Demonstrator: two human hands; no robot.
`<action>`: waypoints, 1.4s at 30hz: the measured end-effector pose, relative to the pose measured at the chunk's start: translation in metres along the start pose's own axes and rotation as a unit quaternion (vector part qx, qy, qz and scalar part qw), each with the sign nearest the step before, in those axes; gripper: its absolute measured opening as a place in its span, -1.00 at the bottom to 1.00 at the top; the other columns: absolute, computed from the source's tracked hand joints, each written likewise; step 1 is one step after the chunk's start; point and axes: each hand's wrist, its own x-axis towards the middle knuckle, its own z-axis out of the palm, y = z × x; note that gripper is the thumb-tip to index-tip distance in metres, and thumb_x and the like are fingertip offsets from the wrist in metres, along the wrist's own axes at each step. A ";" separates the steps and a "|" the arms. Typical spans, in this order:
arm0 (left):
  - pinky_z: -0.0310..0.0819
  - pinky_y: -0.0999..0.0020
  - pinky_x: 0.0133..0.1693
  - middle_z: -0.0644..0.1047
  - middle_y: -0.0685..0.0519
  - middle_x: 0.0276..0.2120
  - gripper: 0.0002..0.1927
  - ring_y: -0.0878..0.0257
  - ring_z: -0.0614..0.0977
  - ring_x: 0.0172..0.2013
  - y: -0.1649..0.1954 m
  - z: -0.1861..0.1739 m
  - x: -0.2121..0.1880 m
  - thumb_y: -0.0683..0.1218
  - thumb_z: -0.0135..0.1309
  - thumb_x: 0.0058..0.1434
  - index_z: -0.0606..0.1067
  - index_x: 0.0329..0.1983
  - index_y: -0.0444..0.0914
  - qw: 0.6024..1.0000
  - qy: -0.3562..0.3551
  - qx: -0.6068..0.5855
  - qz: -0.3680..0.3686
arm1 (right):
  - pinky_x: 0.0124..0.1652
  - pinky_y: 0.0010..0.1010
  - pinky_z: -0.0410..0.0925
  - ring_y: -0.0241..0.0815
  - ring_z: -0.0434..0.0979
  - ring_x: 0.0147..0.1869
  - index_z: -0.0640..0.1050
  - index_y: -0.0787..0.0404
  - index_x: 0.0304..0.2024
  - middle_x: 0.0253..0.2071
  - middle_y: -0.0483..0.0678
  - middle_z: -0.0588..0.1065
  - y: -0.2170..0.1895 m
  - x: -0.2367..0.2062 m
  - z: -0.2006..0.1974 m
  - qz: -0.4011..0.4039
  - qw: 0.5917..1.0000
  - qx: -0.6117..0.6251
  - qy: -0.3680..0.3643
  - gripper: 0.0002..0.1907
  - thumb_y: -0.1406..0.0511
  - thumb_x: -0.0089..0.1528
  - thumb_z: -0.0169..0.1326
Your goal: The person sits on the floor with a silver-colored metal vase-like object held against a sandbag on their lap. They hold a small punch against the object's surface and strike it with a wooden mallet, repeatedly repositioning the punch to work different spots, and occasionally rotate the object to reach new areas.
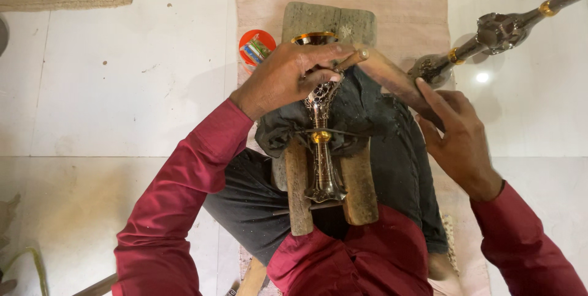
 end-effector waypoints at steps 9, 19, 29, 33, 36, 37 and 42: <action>0.60 0.28 -0.31 0.69 -0.03 -0.22 -0.52 0.21 0.75 -0.34 0.001 0.005 -0.002 -0.07 0.21 0.37 0.42 0.34 -0.12 0.999 0.014 0.027 0.013 | -0.01 -0.10 0.41 0.01 0.53 0.04 0.51 0.00 0.34 0.02 0.04 0.53 -0.010 0.012 -0.028 -0.001 0.993 -0.116 0.020 -0.42 0.40 0.26 0.26; 0.62 0.26 -0.25 0.69 -0.01 -0.21 -0.51 0.19 0.75 -0.29 -0.002 0.005 0.000 -0.09 0.22 0.36 0.42 0.34 -0.10 0.999 0.017 0.026 0.036 | 0.02 -0.29 0.53 0.05 0.57 0.14 0.42 0.21 0.46 0.10 0.15 0.46 -0.019 0.018 -0.050 -0.063 0.988 -0.048 0.134 -0.32 0.53 0.31 0.28; 0.62 0.25 -0.27 0.69 -0.02 -0.16 -0.48 0.20 0.75 -0.31 -0.006 0.002 0.004 -0.07 0.23 0.34 0.42 0.36 -0.11 0.999 -0.004 0.015 0.038 | -0.02 -0.24 0.51 0.07 0.56 0.12 0.40 0.30 0.38 0.12 0.21 0.44 -0.019 0.011 -0.041 -0.017 0.990 0.014 0.137 -0.38 0.53 0.28 0.25; 0.62 0.26 -0.29 0.66 -0.05 0.00 -0.48 0.20 0.74 -0.36 -0.008 0.002 0.004 -0.05 0.23 0.32 0.43 0.35 -0.10 0.999 -0.013 0.004 0.039 | -0.12 -0.31 0.45 -0.04 0.53 0.02 0.41 0.28 0.42 0.05 0.13 0.45 -0.016 0.009 -0.039 0.036 0.989 0.043 0.134 -0.36 0.50 0.30 0.28; 0.65 0.27 -0.20 0.65 -0.07 0.04 -0.48 0.21 0.75 -0.31 -0.010 0.002 0.004 -0.04 0.20 0.34 0.43 0.36 -0.11 0.997 -0.001 0.000 0.072 | -0.09 -0.28 0.45 -0.03 0.53 0.02 0.42 0.22 0.43 0.05 0.08 0.47 -0.016 0.007 -0.038 -0.009 0.987 -0.053 0.148 -0.31 0.51 0.26 0.30; 0.63 0.25 -0.22 0.66 -0.06 -0.01 -0.49 0.20 0.74 -0.33 -0.011 0.002 0.005 -0.03 0.21 0.33 0.44 0.34 -0.11 0.998 -0.010 0.006 0.063 | -0.09 -0.29 0.44 -0.05 0.53 0.01 0.41 0.21 0.41 0.04 0.07 0.46 -0.016 0.008 -0.037 -0.008 0.987 -0.050 0.153 -0.31 0.51 0.25 0.31; 0.62 0.22 -0.22 0.69 -0.02 -0.16 -0.50 0.22 0.72 -0.37 -0.011 0.000 0.007 -0.03 0.25 0.35 0.44 0.33 -0.13 0.997 -0.018 0.021 0.066 | -0.14 -0.21 0.38 -0.02 0.51 -0.03 0.43 0.27 0.28 -0.04 0.09 0.48 -0.019 0.012 -0.040 -0.023 0.983 -0.073 0.164 -0.33 0.52 0.13 0.33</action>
